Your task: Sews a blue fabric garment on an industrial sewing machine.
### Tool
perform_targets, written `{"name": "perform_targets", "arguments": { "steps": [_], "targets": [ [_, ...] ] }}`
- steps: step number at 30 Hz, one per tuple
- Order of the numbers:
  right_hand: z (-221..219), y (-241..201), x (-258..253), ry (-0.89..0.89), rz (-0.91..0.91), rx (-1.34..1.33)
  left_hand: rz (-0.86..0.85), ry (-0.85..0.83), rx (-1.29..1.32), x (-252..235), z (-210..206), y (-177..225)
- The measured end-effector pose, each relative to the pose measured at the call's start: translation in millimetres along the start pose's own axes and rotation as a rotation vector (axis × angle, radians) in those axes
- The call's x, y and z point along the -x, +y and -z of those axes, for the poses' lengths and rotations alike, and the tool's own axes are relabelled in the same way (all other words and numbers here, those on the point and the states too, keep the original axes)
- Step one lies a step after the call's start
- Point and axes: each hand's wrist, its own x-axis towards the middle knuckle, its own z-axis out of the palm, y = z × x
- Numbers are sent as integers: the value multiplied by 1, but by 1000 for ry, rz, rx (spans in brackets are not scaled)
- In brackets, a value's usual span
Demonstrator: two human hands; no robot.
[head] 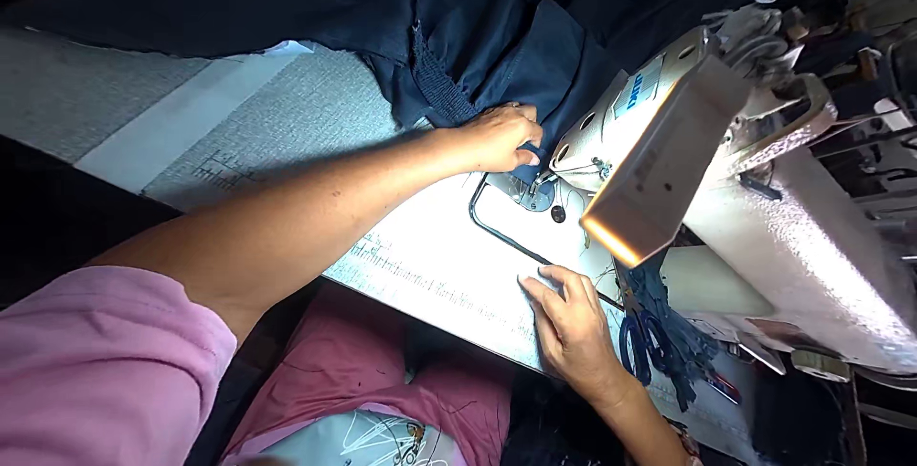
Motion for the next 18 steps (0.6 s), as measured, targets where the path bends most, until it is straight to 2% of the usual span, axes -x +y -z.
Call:
{"name": "perform_targets", "arguments": {
  "steps": [2,4,6,8,10,13,16,18],
  "targets": [
    [-4,6,-15,29,-32,-84,51,20,8,-2,9,6],
    [-7,15,-36,94,-135,-182,234,-24,55,-4,39,23],
    [-9,29,-59,152,-370,-330,392,84,102,-10,56,14],
    [-6,46,-85,140,-705,-621,486,197,115,-17,63,-4],
    [-5,63,-105,185,-956,-917,520,196,105,-21,67,-10],
    [-8,78,-107,224,-1021,-1084,538,75,66,-22,69,-9],
    [-6,71,-107,144,-1056,-908,502,-14,46,-11,70,-2],
    [-4,67,-93,28,-919,-771,406,-30,24,8,74,6]
  ]
}}
